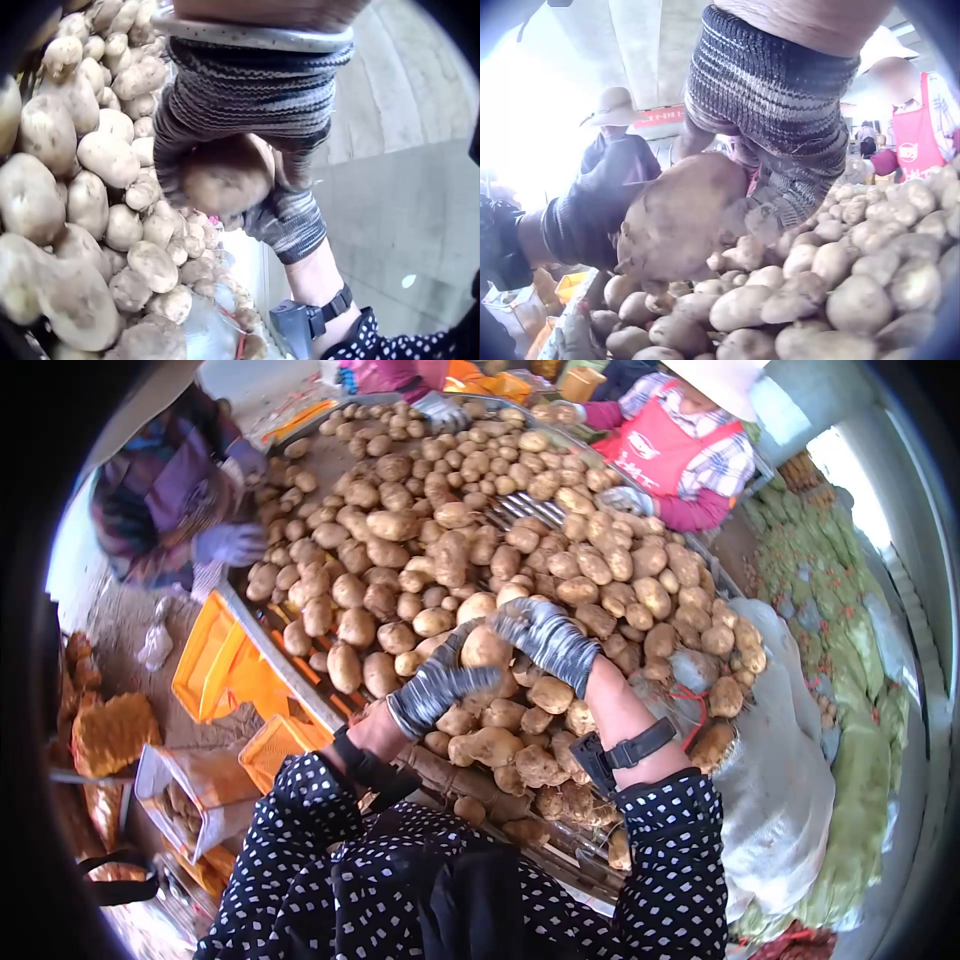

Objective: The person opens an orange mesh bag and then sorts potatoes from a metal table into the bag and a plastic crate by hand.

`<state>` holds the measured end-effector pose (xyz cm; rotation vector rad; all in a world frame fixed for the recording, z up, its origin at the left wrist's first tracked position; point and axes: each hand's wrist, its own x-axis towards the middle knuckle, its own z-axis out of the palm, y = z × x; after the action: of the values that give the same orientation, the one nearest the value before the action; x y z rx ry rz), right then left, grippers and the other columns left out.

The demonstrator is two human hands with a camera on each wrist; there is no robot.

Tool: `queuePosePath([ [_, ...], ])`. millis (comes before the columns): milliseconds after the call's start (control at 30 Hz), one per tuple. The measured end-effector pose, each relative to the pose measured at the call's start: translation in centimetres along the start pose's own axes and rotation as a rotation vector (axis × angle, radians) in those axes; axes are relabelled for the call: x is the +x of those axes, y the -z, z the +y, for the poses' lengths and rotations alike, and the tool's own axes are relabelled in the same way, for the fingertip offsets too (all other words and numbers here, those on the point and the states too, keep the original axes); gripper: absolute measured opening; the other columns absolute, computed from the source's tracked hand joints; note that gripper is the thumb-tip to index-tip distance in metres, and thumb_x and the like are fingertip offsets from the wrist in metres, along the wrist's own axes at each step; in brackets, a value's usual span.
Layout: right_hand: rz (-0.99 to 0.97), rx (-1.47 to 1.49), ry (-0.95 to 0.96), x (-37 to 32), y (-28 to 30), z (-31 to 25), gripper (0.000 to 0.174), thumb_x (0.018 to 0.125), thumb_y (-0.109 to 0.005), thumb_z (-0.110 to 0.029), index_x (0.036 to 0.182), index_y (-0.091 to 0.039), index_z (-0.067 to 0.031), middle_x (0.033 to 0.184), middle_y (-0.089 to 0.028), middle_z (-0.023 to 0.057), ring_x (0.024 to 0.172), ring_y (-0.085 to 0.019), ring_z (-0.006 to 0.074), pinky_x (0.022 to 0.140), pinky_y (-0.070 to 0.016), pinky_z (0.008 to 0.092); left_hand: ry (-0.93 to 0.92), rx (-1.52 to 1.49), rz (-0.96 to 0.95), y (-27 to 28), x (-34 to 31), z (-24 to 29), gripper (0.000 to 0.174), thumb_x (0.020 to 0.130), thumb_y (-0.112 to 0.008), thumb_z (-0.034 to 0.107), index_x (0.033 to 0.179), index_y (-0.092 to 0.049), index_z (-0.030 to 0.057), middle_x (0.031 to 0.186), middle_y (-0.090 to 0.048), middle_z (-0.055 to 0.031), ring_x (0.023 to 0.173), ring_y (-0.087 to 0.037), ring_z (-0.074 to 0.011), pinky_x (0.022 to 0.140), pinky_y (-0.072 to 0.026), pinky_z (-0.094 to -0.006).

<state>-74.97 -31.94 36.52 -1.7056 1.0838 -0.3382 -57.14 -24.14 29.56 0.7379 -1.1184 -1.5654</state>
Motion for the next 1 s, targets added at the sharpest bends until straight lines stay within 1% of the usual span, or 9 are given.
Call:
queuePosePath([
  [33, 0.019, 0.425, 0.29, 0.3, -1.1, 1.2, 0.045, 0.083, -0.069, -0.026, 0.117, -0.053, -0.0008, 0.103, -0.062, 0.0076, 0.09, -0.057, 0.0137, 0.078, -0.0483, 0.0246, 0.158, -0.455, 0.027, 0.8, -0.3, -0.1, 0.066, 0.08, -0.07, 0.022, 0.132, -0.037, 0.0005, 0.114, -0.056, -0.0111, 0.1, -0.057, -0.0156, 0.085, -0.0488, -0.0279],
  [67, -0.121, 0.519, 0.254, -0.3, 0.3, 1.3, 0.042, 0.087, -0.064, -0.023, 0.12, -0.05, -0.0013, 0.104, -0.061, 0.0065, 0.092, -0.058, 0.0128, 0.079, -0.0492, 0.0222, 0.369, -0.796, 0.013, 2.6, -1.1, -0.9, 0.058, 0.081, -0.067, 0.029, 0.126, -0.044, 0.0015, 0.11, -0.059, -0.0122, 0.093, -0.062, -0.0204, 0.078, -0.0535, -0.0311],
  [100, 0.077, 0.442, -0.062, -0.9, 0.7, 0.7, 0.043, 0.087, -0.063, -0.024, 0.12, -0.049, -0.001, 0.105, -0.06, 0.006, 0.095, -0.057, 0.0124, 0.081, -0.0485, 0.0209, 0.355, -0.959, 0.026, 3.2, -2.2, 0.3, 0.055, 0.081, -0.067, 0.032, 0.124, -0.047, 0.002, 0.108, -0.06, -0.0131, 0.09, -0.063, -0.023, 0.076, -0.0551, -0.0337],
  [167, 0.359, -0.281, 0.021, -1.8, 0.8, 1.2, 0.054, 0.082, -0.066, -0.036, 0.121, -0.051, -0.0015, 0.108, -0.06, 0.0118, 0.102, -0.059, 0.0234, 0.085, -0.0475, 0.0334, 0.354, -1.255, -0.006, 5.1, -4.4, 1.5, 0.055, 0.08, -0.066, 0.037, 0.12, -0.051, 0.0028, 0.107, -0.062, -0.0161, 0.091, -0.065, -0.0277, 0.077, -0.0568, -0.04],
  [267, 0.408, -1.024, -0.235, -5.8, 0.6, 4.6, 0.063, 0.078, -0.064, -0.044, 0.126, -0.05, -0.0069, 0.132, -0.045, 0.0205, 0.123, -0.04, 0.0371, 0.103, -0.0328, 0.0437, 0.238, -1.308, 0.024, 7.7, -6.3, 1.7, 0.062, 0.082, -0.06, 0.049, 0.125, -0.047, 0.0049, 0.105, -0.061, -0.0222, 0.085, -0.065, -0.0321, 0.069, -0.0576, -0.044],
  [400, 0.46, -0.947, -0.273, -9.9, -2.1, 11.2, 0.049, 0.087, -0.055, -0.037, 0.122, -0.055, -0.0035, 0.149, -0.015, 0.0195, 0.129, -0.033, 0.0378, 0.106, -0.0308, 0.0377, 0.069, -1.278, 0.229, 9.5, -8.3, 2.9, 0.058, 0.086, -0.056, 0.049, 0.124, -0.049, 0.0051, 0.11, -0.061, -0.0168, 0.093, -0.063, -0.0325, 0.074, -0.0565, -0.0456],
  [733, 0.6, -0.8, -0.154, -8.8, -2.2, 15.5, 0.03, 0.092, -0.051, -0.02, 0.116, -0.056, -0.0043, 0.144, -0.026, 0.0214, 0.129, -0.035, 0.0345, 0.105, -0.0322, 0.0335, -0.006, -1.201, 0.233, 14.9, -16.3, 3.5, 0.068, 0.076, -0.066, 0.052, 0.125, -0.048, 0.0089, 0.107, -0.062, -0.0144, 0.09, -0.063, -0.0309, 0.063, -0.0566, -0.04],
  [933, 0.593, -0.881, -0.193, -8.5, -3.5, 12.7, 0.033, 0.091, -0.051, -0.024, 0.111, -0.06, 0.0007, 0.146, -0.024, 0.0213, 0.129, -0.035, 0.0358, 0.105, -0.0316, 0.0365, 0.044, -0.749, 0.697, 23.2, -23.6, 4.1, 0.048, 0.075, -0.072, 0.033, 0.11, -0.053, 0.0066, 0.084, -0.061, -0.0065, 0.069, -0.06, -0.0217, 0.052, -0.0497, -0.0305],
  [1000, 0.587, -0.886, -0.112, -9.0, -1.9, 16.8, 0.033, 0.089, -0.051, -0.027, 0.111, -0.061, -0.0042, 0.143, -0.029, 0.0223, 0.124, -0.039, 0.0371, 0.103, -0.0347, 0.0375, -0.112, -0.722, 0.874, 30.0, -24.8, 3.4, 0.025, 0.082, -0.066, 0.023, 0.1, -0.054, 0.0102, 0.08, -0.058, -0.0008, 0.069, -0.055, -0.0153, 0.065, -0.0495, -0.0308],
])
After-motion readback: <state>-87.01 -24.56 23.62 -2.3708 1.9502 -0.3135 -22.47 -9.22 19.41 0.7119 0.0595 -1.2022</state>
